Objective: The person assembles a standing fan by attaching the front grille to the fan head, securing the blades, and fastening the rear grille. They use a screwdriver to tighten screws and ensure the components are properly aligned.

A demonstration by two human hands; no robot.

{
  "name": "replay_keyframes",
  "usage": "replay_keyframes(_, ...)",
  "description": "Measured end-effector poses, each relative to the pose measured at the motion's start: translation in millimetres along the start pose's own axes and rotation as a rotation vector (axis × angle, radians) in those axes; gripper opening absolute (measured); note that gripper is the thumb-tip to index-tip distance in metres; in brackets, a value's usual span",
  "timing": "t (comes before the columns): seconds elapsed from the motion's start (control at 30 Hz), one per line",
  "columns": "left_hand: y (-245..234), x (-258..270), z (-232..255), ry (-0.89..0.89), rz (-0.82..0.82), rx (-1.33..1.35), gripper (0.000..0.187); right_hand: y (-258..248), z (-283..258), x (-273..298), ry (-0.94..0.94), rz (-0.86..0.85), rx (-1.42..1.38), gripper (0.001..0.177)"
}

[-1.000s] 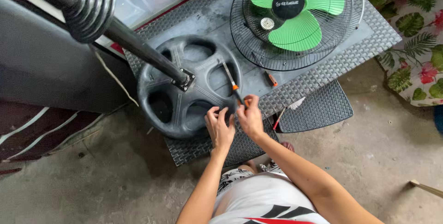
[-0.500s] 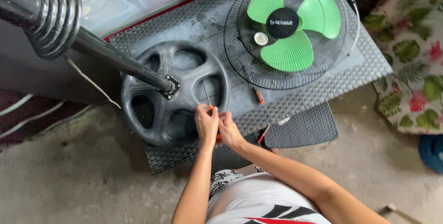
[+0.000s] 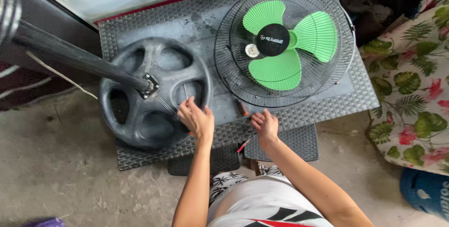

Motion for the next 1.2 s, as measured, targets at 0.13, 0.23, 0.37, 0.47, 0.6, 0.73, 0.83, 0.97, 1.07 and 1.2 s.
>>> replay_keyframes(0.13,48.4,8.2,18.2,0.050,-0.113,0.258,0.031,-1.7,-26.0,-9.1,-0.060,0.030,-0.063,0.038)
replay_keyframes(0.23,81.5,12.1,32.7,0.175,-0.231,0.330,0.024,5.7,-41.1,-10.9,-0.080,-0.091,-0.303,0.043)
replay_keyframes(0.37,106.8,4.4,36.4,0.169,-0.293,0.365,0.022,0.8,-80.1,-5.3,-0.220,-0.100,-0.255,0.035)
replay_keyframes(0.47,115.6,-19.6,51.8,0.140,-0.323,0.374,0.023,5.0,-115.7,-4.5,-0.311,-0.095,-0.208,0.033)
replay_keyframes(0.6,122.5,-41.9,89.4,0.325,-0.256,0.249,0.028,10.4,-118.1,4.2,-0.341,-0.117,-0.238,0.032)
replay_keyframes(0.73,155.5,-62.4,94.5,0.294,-0.325,0.098,0.008,7.3,-125.7,7.5,-0.320,-0.094,-0.468,0.025)
replay_keyframes(0.83,170.7,-69.6,86.0,0.297,-0.375,0.114,0.006,5.1,-144.0,12.4,-0.358,-0.082,-0.597,0.021)
replay_keyframes(0.97,181.2,-63.0,86.5,0.335,-0.477,0.166,0.005,5.2,-169.3,20.5,-0.450,-0.101,-0.627,0.015)
replay_keyframes(1.07,182.7,-37.7,107.3,0.428,-0.526,0.245,0.008,8.8,-186.6,20.2,-0.511,-0.156,-0.641,0.015)
replay_keyframes(1.2,184.6,-9.6,123.1,0.483,-0.542,0.232,0.022,5.6,-205.3,17.9,-0.557,-0.224,-0.606,0.013)
Point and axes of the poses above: each hand's wrist, its own x-axis away from the middle knuckle, its own y-axis out of the palm, z = x × y, the point moved 10 cm from there along -x, towards the middle knuckle, and after that the axes turned 14 degrees about -z, right-handed, at the moved point
